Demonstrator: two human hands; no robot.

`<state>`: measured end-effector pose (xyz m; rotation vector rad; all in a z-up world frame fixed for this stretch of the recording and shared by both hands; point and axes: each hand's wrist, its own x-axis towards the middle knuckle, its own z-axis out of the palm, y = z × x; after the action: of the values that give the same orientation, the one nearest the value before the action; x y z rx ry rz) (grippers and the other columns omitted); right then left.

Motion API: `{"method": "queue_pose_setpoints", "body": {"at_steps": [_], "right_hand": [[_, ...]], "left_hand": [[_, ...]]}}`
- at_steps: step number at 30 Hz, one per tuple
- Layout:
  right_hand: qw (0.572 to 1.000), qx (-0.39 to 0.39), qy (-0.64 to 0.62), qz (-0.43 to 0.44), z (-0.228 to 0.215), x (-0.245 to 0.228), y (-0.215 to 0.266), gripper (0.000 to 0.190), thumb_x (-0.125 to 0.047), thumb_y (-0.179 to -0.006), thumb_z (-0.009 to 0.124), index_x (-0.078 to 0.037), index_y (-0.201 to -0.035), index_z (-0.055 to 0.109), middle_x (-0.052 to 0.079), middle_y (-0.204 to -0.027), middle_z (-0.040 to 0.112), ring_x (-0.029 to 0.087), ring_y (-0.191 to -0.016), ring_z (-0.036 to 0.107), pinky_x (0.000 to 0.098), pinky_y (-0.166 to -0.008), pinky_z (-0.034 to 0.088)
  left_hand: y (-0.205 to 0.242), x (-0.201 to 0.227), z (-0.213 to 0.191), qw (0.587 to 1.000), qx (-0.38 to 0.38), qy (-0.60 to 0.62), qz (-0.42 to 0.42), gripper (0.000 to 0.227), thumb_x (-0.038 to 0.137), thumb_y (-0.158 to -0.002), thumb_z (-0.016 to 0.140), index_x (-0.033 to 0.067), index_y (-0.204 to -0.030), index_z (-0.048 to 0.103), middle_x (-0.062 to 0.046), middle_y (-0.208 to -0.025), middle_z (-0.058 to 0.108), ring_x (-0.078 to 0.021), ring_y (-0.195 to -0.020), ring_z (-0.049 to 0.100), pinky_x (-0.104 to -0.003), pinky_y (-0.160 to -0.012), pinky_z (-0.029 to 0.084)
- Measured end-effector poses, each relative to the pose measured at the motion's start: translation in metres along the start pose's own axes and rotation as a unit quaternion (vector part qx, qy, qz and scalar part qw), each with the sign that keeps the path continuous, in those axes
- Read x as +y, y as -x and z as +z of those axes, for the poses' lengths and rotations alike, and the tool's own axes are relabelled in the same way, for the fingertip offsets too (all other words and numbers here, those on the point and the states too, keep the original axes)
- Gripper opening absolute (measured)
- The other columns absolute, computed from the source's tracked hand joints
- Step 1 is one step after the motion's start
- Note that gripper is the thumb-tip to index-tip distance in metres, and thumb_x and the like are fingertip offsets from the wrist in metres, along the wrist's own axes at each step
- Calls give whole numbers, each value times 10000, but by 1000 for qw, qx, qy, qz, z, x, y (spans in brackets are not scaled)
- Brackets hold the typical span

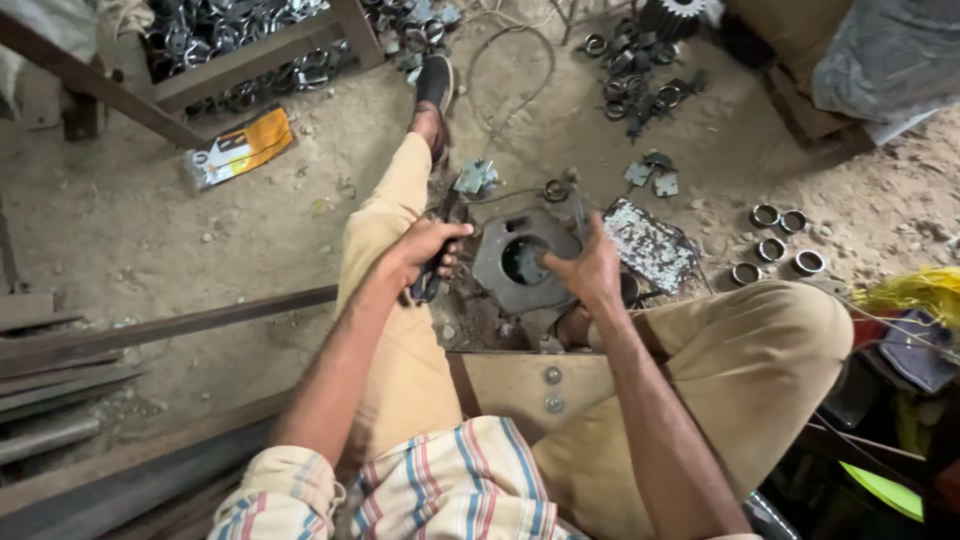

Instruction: The person sits on the floor in a workshop and uses a hammer to strike a small metal piece held in a vise. The person repeatedly adjusts the metal piece and continues hammering it throughout the video.

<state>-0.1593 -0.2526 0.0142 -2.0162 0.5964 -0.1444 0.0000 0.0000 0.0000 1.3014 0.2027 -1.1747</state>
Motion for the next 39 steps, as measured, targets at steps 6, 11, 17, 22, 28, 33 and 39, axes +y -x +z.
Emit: {"method": "queue_pose_setpoints", "body": {"at_steps": [6,11,17,22,28,33,39], "right_hand": [[998,44,33,-9,8,23,-7,931,-221,-628,962,80,-1381,504,243,-1159,713,321,-1034,721,387,-914,573],[996,58,2,-72,12,31,-10,765,-194,-595,971,68,-1198,581,225,-1071,739,307,-979,729,399,-865,577],[999,39,-9,-33,12,28,-12,608,-181,-624,939,15,-1106,624,166,-991,749,258,-904,742,383,-814,594],[998,40,-28,-28,12,23,-10,623,-194,-662,928,15,-1154,609,159,-1014,736,241,-894,731,376,-802,593],[998,19,-59,23,4,11,-2,676,-177,-641,915,36,-1202,603,179,-1034,732,254,-922,718,376,-805,594],[997,35,-66,-9,4,11,-3,863,-211,-612,933,98,-1310,532,196,-1085,719,257,-970,721,362,-844,583],[999,35,-15,8,7,16,-7,856,-272,-588,916,90,-1286,577,217,-1062,741,296,-964,740,373,-865,580]], "left_hand": [[22,37,29,981,-66,-161,-82,298,241,-900,758,135,-735,534,31,-593,491,-103,-462,458,-295,-412,385],[9,36,30,886,-43,-455,82,253,286,-832,793,40,-822,736,-22,-709,679,-103,-602,582,-293,-551,465],[-22,24,14,861,-48,-499,87,237,239,-805,752,7,-848,767,-10,-716,699,-112,-626,588,-321,-581,475],[-34,24,9,859,-61,-503,68,240,247,-821,742,7,-825,754,-24,-688,704,-132,-582,612,-328,-546,493],[-17,47,20,897,-80,-429,-68,265,293,-856,779,55,-776,695,-19,-618,621,-141,-509,567,-321,-453,436],[-8,60,28,908,-104,-380,-145,270,330,-868,782,124,-779,632,38,-631,580,-95,-504,551,-285,-458,439],[-15,67,27,914,-105,-329,-213,261,323,-897,748,155,-752,611,44,-629,571,-93,-493,530,-283,-459,445]]}}
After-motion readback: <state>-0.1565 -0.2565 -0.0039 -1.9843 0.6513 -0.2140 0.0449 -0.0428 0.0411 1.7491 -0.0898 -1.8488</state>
